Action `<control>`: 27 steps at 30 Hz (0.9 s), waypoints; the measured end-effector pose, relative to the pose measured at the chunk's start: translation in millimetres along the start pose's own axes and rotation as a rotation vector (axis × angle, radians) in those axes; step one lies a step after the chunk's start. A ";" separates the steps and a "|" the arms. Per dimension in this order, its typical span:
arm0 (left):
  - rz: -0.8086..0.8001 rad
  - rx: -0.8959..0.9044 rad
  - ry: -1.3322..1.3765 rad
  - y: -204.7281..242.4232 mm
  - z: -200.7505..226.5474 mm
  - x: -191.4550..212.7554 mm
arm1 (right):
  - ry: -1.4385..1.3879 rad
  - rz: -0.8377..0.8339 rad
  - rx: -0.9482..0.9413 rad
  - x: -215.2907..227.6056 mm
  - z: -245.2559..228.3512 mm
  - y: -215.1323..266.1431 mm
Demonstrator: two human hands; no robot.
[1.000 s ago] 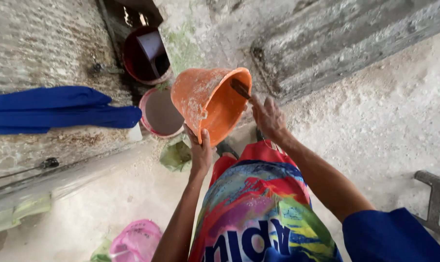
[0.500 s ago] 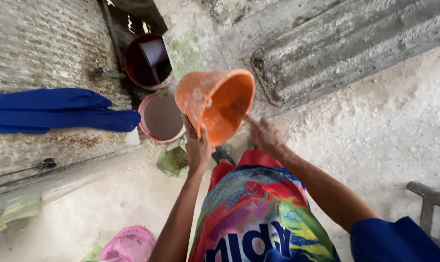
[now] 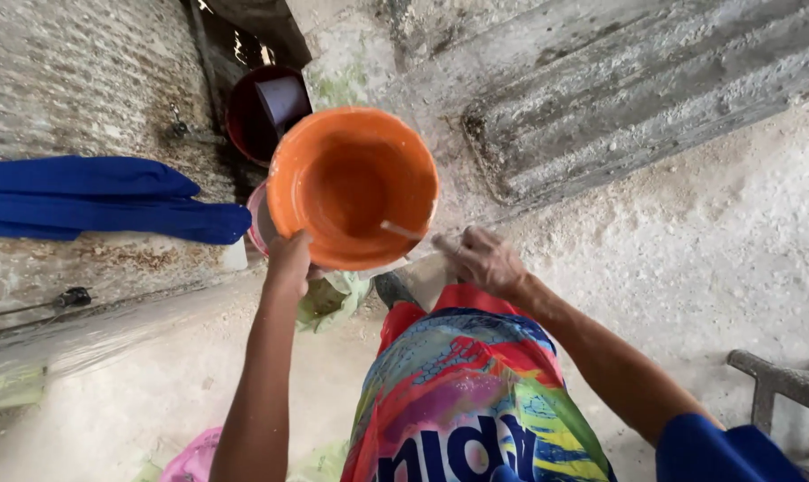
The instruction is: Cleaning the interior of a bucket and scraping a workbench using a putty knife and brushes.
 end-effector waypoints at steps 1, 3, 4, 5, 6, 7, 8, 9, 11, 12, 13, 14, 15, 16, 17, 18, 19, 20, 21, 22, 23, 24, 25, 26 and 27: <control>-0.017 0.039 0.020 -9.5 -5.1 3.4 | 0.085 0.022 -0.011 -12.4 21.4 2.0; -0.033 0.096 0.042 -0.4 -13.3 6.7 | 0.166 0.028 -0.020 -20.1 32.3 18.8; -0.030 0.114 0.075 7.8 -3.0 5.0 | 0.091 0.015 -0.014 -21.4 29.3 18.0; -0.027 0.132 0.108 16.0 7.9 3.3 | 0.017 0.002 -0.007 -22.7 26.1 16.7; -0.023 0.132 0.112 14.7 7.4 8.4 | 0.015 0.002 -0.002 -29.3 25.0 18.6; -0.021 0.153 0.105 13.3 4.8 13.1 | 0.014 0.027 -0.073 -33.9 31.0 21.0; -0.025 0.173 0.105 10.7 1.7 11.6 | 0.021 0.052 -0.140 -36.7 42.1 23.7; -0.027 0.172 0.115 0.0 -5.0 6.4 | 0.026 0.051 -0.130 -20.4 36.1 3.7; -0.014 0.210 0.142 -9.8 -30.0 12.5 | -0.141 0.247 -0.362 24.9 33.9 -23.2; -0.010 0.213 0.142 -3.0 -27.0 17.0 | -0.145 0.244 -0.362 17.4 22.2 -22.1; -0.020 0.228 0.133 4.6 -24.6 19.6 | -0.158 0.140 -0.380 1.5 12.1 -22.0; -0.046 0.232 0.129 5.9 -15.7 11.5 | -0.155 0.048 -0.396 -11.5 9.4 -24.9; -0.057 0.223 0.133 0.9 -14.3 6.8 | -0.143 0.058 -0.393 -25.5 17.5 -21.1; -0.052 0.221 0.145 0.5 -18.3 8.3 | -0.129 -0.018 -0.583 -48.1 36.8 -6.8; -0.047 0.220 0.157 -0.3 -22.6 10.2 | -0.112 -0.094 -0.772 -70.4 54.2 10.5; -0.040 0.221 0.162 2.2 -24.1 10.2 | -0.116 -0.097 -0.764 -61.1 46.1 7.3; -0.033 0.214 0.169 4.2 -24.9 10.0 | -0.167 -0.098 -0.866 -53.8 44.7 11.1; -0.029 0.206 0.175 5.8 -25.3 8.5 | -0.218 -0.098 -0.969 -46.5 43.5 15.9; -0.024 0.206 0.180 7.6 -19.5 8.0 | -0.220 -0.100 -0.963 -54.8 41.6 15.1; -0.027 0.212 0.187 13.4 -18.1 6.8 | -0.191 -0.237 -0.917 -68.5 33.2 18.9; -0.031 0.219 0.195 19.5 -16.6 5.3 | -0.161 -0.374 -0.868 -81.7 24.5 24.5; -0.039 0.216 0.200 18.3 -18.0 3.7 | -0.152 -0.368 -0.867 -75.6 22.7 14.0; -0.044 0.215 0.196 17.5 -19.5 2.4 | -0.199 -0.365 -0.948 -71.0 24.1 9.3; -0.043 0.211 0.191 15.5 -19.8 5.1 | -0.253 -0.362 -1.024 -69.6 22.7 2.3; -0.044 0.205 0.196 12.9 -20.8 -0.4 | -0.251 -0.356 -1.019 -62.8 22.5 4.1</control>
Point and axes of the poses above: each hand's wrist, its own y-axis away from the middle knuckle, its own x-axis out of the back of the hand, z = x × y, the point moved 9 cm from there along -y, towards the middle knuckle, and after that the axes turned 9 degrees about y, right-handed, at the moved point
